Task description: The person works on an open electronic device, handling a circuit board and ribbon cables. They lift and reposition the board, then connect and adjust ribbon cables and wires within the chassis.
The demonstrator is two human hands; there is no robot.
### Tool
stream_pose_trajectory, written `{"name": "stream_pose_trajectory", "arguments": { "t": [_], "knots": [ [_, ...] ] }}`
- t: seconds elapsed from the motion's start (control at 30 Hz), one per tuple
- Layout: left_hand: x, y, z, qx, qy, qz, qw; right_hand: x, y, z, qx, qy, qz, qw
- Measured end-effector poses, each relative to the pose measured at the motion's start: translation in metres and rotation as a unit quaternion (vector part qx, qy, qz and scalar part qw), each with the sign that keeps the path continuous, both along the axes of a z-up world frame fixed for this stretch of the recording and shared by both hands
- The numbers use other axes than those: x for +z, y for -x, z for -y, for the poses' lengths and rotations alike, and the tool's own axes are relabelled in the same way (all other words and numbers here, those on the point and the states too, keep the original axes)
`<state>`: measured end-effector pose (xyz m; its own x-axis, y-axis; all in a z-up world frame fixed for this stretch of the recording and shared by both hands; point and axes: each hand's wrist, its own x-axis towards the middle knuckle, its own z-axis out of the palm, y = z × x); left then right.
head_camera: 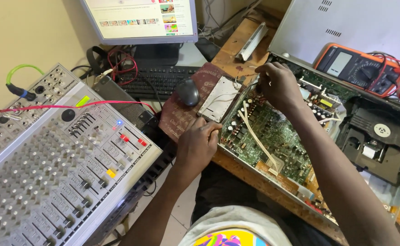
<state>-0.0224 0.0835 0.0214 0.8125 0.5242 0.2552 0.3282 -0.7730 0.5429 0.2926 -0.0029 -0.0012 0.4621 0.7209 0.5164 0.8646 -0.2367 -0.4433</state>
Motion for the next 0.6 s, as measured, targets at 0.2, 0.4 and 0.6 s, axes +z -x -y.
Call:
{"name": "stream_pose_trajectory", "arguments": {
  "t": [0.2, 0.4, 0.6],
  "knots": [
    [0.006, 0.004, -0.001, -0.040, -0.062, -0.025, 0.997, 0.002, 0.008, 0.010, 0.023, -0.012, -0.056, 0.998],
    [0.007, 0.007, 0.000, -0.009, 0.083, -0.028, 0.996, 0.013, 0.000, 0.025, 0.000, 0.048, -0.156, 0.987],
    [0.020, 0.011, -0.013, -0.026, 0.252, 0.024, 0.967, 0.008, -0.003, 0.025, 0.004, 0.040, -0.131, 0.991]
  ]
}}
